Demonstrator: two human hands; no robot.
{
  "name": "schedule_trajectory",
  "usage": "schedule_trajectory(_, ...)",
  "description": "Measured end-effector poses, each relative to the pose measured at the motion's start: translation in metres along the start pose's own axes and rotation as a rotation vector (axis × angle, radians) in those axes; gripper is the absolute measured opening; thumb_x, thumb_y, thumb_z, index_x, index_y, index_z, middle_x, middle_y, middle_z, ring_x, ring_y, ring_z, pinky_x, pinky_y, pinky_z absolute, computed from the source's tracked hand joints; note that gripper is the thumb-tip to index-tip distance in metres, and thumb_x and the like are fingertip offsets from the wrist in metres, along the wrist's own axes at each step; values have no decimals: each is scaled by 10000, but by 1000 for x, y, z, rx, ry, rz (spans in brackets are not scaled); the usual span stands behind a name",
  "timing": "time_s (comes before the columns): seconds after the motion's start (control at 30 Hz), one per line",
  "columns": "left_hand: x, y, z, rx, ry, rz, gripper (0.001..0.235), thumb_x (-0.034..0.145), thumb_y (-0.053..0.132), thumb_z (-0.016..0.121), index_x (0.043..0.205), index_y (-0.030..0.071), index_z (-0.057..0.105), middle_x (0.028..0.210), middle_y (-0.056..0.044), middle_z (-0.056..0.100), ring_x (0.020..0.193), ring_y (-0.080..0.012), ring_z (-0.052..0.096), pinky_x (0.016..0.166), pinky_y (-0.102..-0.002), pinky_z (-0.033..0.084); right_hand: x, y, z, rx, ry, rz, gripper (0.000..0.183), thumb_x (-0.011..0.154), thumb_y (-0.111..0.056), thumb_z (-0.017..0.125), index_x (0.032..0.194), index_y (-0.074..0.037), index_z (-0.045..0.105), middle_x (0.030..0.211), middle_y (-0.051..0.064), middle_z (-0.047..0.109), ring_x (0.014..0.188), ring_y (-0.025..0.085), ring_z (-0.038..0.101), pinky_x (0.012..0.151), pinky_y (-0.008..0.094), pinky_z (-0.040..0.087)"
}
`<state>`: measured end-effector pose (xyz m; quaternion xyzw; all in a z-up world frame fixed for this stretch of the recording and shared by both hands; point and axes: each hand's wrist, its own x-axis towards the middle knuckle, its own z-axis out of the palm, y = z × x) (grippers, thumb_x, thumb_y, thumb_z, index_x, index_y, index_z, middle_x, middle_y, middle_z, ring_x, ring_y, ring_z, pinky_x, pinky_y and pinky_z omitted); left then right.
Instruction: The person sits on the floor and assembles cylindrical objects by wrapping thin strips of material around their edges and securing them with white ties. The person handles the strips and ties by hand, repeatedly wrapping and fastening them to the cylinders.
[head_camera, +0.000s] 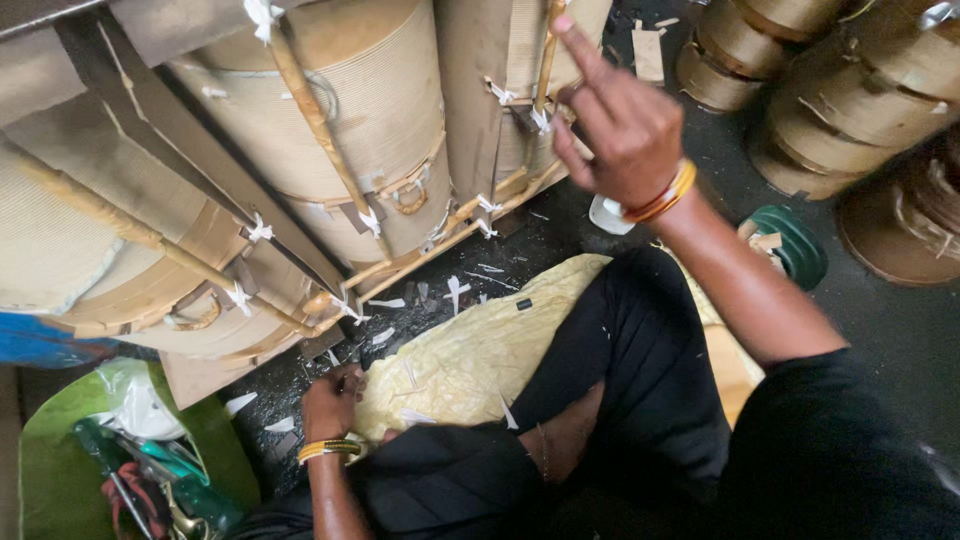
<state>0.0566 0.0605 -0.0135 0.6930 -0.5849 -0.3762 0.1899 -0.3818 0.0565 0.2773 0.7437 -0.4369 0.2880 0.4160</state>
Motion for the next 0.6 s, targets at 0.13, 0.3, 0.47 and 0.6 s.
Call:
schedule_trajectory(0.13, -2, 2, 5, -5, 11, 22, 253, 939, 231, 670, 1126, 113, 792, 843, -109, 795, 751, -214, 766, 761, -358, 566, 15, 62, -10, -431, -301, -255, 277, 820, -311, 734, 994, -103, 680, 1634, 56, 526, 1108, 149, 676, 803, 292, 538)
schedule_trajectory(0.3, 3, -10, 5, 41, -26, -57, 251, 938, 248, 675, 1123, 127, 794, 799, -129, 783, 739, -242, 759, 755, -372, 568, 14, 93, 12, -572, -292, -385, 217, 964, -284, 675, 1113, -138, 734, 1593, -17, 488, 1128, 119, 624, 856, 310, 522)
schedule_trajectory(0.47, 13, -28, 5, 52, -9, -3, 266, 934, 255, 668, 1129, 123, 790, 790, -121, 782, 735, -222, 757, 750, -360, 565, 31, 72, 38, -497, -479, -262, 172, 962, -246, 667, 849, -128, 718, 1425, 38, 595, 1082, 179, 672, 737, 334, 534)
schedule_trajectory(0.6, 21, -42, 9, 32, -28, 20, 276, 943, 249, 652, 1155, 124, 776, 799, -110, 793, 748, -204, 759, 761, -341, 561, 45, 50, 25, 22, -609, -114, 219, 927, -257, 682, 896, -42, 708, 1405, 120, 626, 882, 322, 697, 728, 450, 564)
